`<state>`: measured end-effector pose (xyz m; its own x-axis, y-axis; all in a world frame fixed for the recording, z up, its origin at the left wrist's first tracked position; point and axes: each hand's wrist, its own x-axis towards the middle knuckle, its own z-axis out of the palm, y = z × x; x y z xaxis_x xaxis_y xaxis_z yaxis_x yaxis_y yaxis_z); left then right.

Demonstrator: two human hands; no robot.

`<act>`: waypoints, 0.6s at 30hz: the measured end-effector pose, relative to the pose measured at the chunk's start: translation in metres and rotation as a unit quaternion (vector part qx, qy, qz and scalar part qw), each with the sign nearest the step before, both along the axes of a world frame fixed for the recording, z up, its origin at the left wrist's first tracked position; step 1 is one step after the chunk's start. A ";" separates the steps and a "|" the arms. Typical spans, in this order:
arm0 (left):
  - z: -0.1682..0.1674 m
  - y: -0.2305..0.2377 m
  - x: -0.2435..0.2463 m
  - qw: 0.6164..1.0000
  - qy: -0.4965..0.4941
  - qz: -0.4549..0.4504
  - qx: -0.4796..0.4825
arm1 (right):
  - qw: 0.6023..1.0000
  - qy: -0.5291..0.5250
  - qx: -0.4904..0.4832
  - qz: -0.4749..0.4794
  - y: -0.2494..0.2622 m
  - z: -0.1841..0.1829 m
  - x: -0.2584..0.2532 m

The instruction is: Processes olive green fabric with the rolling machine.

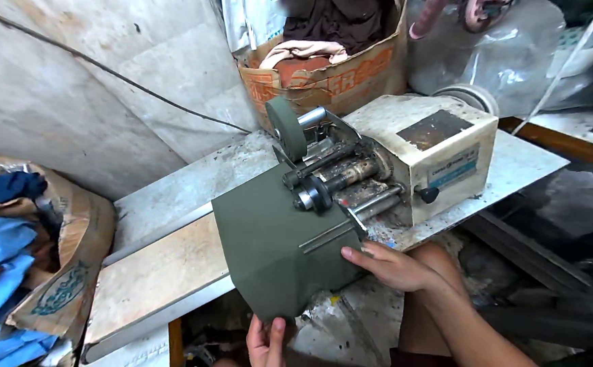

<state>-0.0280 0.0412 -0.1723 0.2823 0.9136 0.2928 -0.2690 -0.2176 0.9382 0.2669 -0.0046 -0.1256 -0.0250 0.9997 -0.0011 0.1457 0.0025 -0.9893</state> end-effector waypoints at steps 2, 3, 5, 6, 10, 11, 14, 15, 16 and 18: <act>-0.001 0.000 0.000 1.000 0.005 0.015 -0.006 | 1.000 0.003 0.005 -0.013 -0.001 -0.001 -0.002; 0.000 -0.001 0.002 1.000 0.016 0.021 -0.005 | 1.000 0.002 0.011 -0.024 -0.002 -0.003 -0.003; 0.004 -0.006 0.007 1.000 0.025 0.013 -0.007 | 0.998 0.001 0.038 -0.044 -0.004 -0.005 -0.004; 0.006 -0.007 0.009 1.000 0.017 0.007 -0.006 | 0.997 0.002 0.052 -0.051 -0.004 -0.008 -0.004; 0.005 -0.005 0.011 1.000 0.002 0.029 -0.009 | 0.995 0.040 0.046 -0.081 -0.009 -0.008 -0.010; 0.005 -0.006 0.012 1.000 0.003 0.019 -0.008 | 0.995 0.043 0.030 -0.083 -0.009 -0.003 -0.011; 0.008 -0.008 0.015 1.000 -0.012 -0.001 -0.010 | 0.995 0.049 0.015 -0.082 -0.009 0.001 -0.010; 0.007 -0.007 0.015 1.000 -0.013 0.005 -0.012 | 0.996 0.050 0.019 -0.074 -0.009 0.001 -0.009; 0.006 -0.005 0.014 1.000 -0.002 0.007 -0.013 | 0.996 0.052 0.024 -0.066 -0.009 0.000 -0.009; 0.006 -0.005 0.013 1.000 0.010 -0.006 -0.010 | 0.996 0.051 0.030 -0.063 -0.007 0.000 -0.009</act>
<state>-0.0151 0.0364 -0.1658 0.2987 0.9159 0.2682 -0.2528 -0.1951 0.9477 0.2581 -0.0119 -0.1253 0.1028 0.9932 0.0546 0.0481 0.0498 -0.9976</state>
